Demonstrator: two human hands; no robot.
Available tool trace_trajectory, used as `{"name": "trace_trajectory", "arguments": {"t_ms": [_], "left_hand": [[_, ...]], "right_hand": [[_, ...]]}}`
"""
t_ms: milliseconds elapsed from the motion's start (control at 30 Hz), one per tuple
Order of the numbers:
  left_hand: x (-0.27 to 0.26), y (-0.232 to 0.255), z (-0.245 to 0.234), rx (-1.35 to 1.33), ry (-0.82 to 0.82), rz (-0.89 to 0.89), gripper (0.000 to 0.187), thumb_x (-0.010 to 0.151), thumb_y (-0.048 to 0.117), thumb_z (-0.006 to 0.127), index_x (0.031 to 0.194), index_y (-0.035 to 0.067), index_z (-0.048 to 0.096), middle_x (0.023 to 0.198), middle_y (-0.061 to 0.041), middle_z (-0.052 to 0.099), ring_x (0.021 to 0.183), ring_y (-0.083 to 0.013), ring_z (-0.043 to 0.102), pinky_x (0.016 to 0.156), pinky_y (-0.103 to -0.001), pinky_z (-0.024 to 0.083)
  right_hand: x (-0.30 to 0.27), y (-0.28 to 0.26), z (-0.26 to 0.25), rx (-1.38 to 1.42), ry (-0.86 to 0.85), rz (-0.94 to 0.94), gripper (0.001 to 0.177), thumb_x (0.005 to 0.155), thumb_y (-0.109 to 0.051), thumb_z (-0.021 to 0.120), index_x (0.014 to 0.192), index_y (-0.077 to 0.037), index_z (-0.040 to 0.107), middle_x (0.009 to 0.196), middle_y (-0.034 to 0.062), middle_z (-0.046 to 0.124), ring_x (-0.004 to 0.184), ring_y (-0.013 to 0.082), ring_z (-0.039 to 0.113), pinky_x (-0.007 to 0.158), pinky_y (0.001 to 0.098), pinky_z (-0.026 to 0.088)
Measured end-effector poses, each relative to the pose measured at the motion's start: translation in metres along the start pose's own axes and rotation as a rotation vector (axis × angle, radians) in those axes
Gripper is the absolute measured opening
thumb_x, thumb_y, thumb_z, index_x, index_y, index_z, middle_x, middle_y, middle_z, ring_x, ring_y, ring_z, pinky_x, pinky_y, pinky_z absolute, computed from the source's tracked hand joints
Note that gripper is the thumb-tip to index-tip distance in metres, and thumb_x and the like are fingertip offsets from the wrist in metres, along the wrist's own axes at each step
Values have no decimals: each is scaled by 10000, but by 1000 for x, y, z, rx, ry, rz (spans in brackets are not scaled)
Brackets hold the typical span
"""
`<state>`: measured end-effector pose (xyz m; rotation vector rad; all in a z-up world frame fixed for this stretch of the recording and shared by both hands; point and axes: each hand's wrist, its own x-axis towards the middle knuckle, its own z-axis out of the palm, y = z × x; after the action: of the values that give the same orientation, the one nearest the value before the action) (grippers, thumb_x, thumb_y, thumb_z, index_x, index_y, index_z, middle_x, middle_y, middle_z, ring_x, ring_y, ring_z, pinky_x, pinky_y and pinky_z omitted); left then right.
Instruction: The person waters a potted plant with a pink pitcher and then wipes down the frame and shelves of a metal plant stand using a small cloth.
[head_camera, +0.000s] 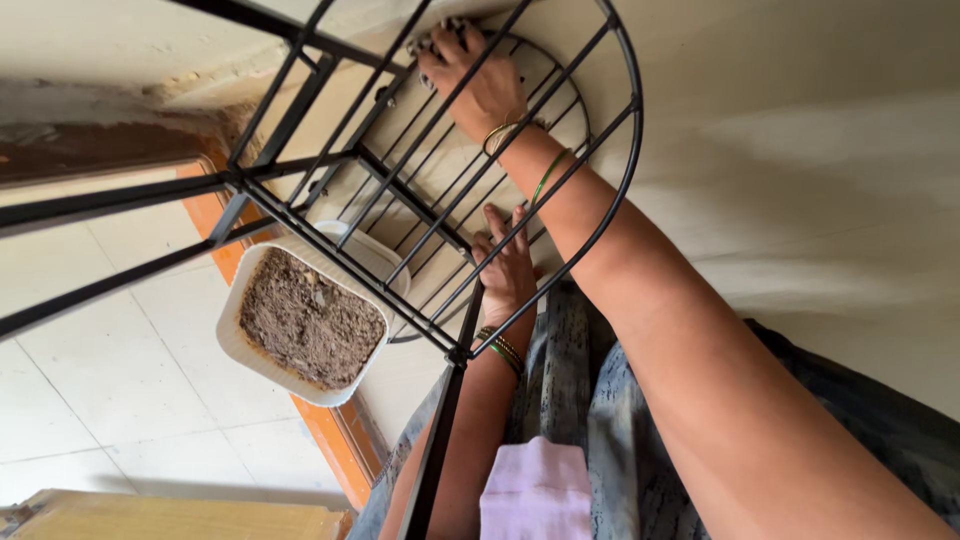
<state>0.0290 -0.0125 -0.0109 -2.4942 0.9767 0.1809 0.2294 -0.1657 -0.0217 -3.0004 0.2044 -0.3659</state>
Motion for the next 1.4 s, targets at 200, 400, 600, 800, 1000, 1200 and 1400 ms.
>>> {"name": "trace_trajectory", "arguments": {"t_ms": [200, 400, 600, 800, 1000, 1200, 1400], "left_hand": [[-2, -1, -3, -104, -62, 20, 1137, 743, 675, 784, 1635, 166, 297, 1609, -324, 298, 1225, -457, 530, 1036, -499, 424], [2, 0, -15, -151, -226, 9, 1224, 646, 709, 791, 1631, 207, 267, 1620, -303, 247, 1244, -452, 511, 1056, -525, 401], [0, 13, 15, -207, -206, 14, 1119, 741, 639, 762, 1636, 189, 262, 1626, -336, 202, 1296, -493, 482, 1111, -551, 366], [-4, 10, 23, 17, 41, 11, 911, 970, 391, 697, 1674, 150, 172, 1645, -359, 181, 1262, -439, 503, 1139, -539, 331], [6, -11, -62, -158, -490, 90, 1112, 861, 614, 648, 1646, 97, 53, 1648, -325, 110, 1294, -432, 500, 1152, -509, 292], [-5, -14, -73, -163, -284, 109, 990, 919, 520, 632, 1612, 30, 124, 1654, -321, 154, 1339, -413, 522, 1118, -491, 347], [-53, -60, -100, -859, -135, 229, 693, 881, 335, 720, 1440, 24, 452, 1460, -274, 452, 1212, -445, 560, 1039, -522, 430]], "right_hand": [[-26, 27, 15, -58, 86, 146, 453, 974, -24, 671, 1388, -198, 613, 1264, 140, 613, 986, 307, 665, 554, 372, 576], [-29, 47, 10, -144, -17, 122, 396, 951, -65, 610, 1339, -144, 624, 1146, 225, 654, 676, 293, 669, 436, 352, 516], [-38, 62, 7, 98, 64, 317, 282, 1024, -350, 642, 1191, -125, 615, 1147, 201, 677, 669, 316, 696, 479, 410, 537], [-94, 84, -32, 72, -145, 431, 260, 1028, -299, 615, 1151, -70, 592, 1062, 215, 694, 758, 349, 727, 551, 444, 566], [-144, 80, -71, 135, -359, 481, 331, 992, -336, 613, 1061, -13, 595, 820, 186, 726, 681, 354, 722, 537, 471, 557], [-194, 26, -118, 136, -572, 104, 181, 916, -193, 578, 903, -59, 699, 821, 157, 729, 749, 324, 715, 654, 469, 564], [-114, -3, -140, 619, -486, -199, 214, 966, -265, 666, 987, -54, 703, 1145, 157, 624, 1047, 357, 629, 900, 486, 531]]}}
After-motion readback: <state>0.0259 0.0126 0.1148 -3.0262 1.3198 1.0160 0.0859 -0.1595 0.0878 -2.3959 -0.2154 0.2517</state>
